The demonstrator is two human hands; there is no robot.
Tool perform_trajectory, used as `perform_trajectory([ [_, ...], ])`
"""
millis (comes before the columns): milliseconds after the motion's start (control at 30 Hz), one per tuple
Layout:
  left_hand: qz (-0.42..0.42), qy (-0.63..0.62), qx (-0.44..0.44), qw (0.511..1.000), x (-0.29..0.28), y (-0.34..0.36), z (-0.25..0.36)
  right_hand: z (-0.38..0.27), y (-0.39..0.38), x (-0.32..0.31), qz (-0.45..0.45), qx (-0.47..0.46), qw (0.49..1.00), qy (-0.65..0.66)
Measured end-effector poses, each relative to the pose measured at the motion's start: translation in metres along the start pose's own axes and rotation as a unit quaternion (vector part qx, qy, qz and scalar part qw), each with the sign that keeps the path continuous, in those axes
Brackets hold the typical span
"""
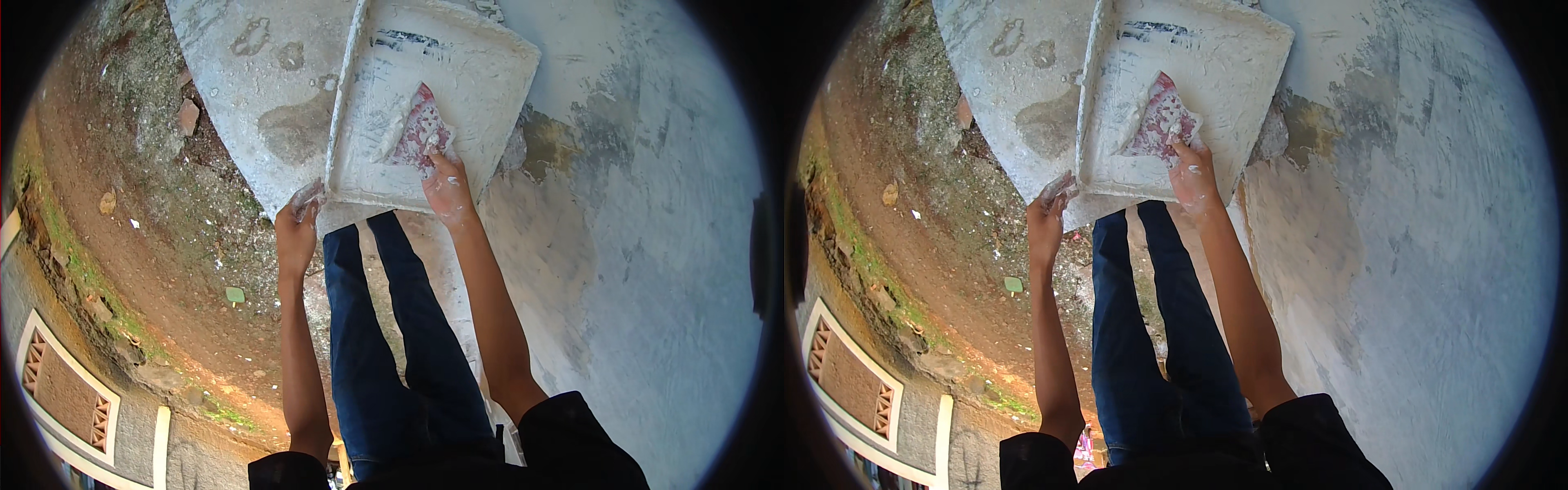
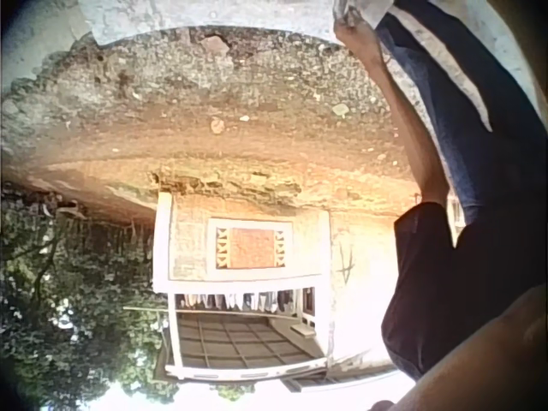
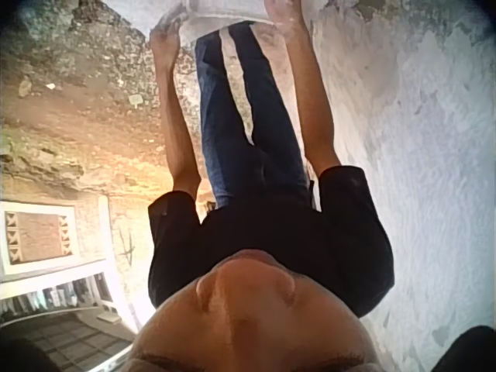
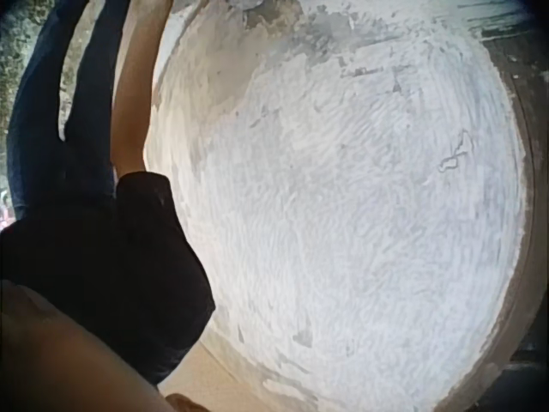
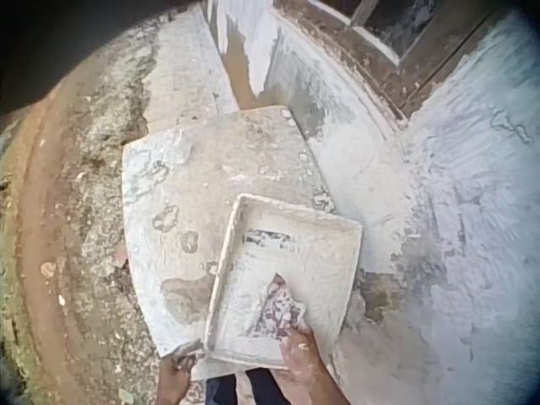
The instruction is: The person applies wall putty to an exterior wall with a putty knife, smoothing the putty flat as it is applied.
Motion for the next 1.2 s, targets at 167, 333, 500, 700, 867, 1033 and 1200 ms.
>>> perform_trajectory([
  [167,0.009,0.038,0.01,0.999,-0.002,0.003,-0.003,-0.011,-0.01,-0.024,0.028,0.011,0.998,0.048],
  [333,-0.003,0.066,0.009,0.998,0.005,0.004,-0.001,-0.002,-0.01,-0.06,0.077,0.033,0.996,0.04],
  [500,0.005,0.082,0.006,0.997,0.006,0.0,0.008,0.005,-0.017,-0.029,0.053,-0.002,0.991,0.12],
  [700,-0.012,0.139,0.029,0.99,0.004,0.001,0.019,0.002,-0.034,-0.019,0.017,-0.015,0.968,0.251],
  [867,-0.053,0.171,0.016,0.984,0.007,0.003,0.019,0.005,-0.042,-0.023,0.097,-0.025,0.966,0.24],
  [1033,-0.052,0.249,0.009,0.967,0.003,0.007,0.028,0.002,-0.049,-0.016,0.147,-0.053,0.988,0.001],
  [1200,-0.07,0.265,0.03,0.961,0.012,0.006,0.041,0.013,-0.054,-0.046,0.202,-0.021,0.978,0.054],
])
Point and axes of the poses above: each hand's wrist, its own y-axis towards the middle knuckle, its own x-axis out of the palm, z = x × y, the point moved 5 cm from there along y, towards the middle knuckle, and after that the axes turned 12 degrees about -z, right-handed, at the moved point
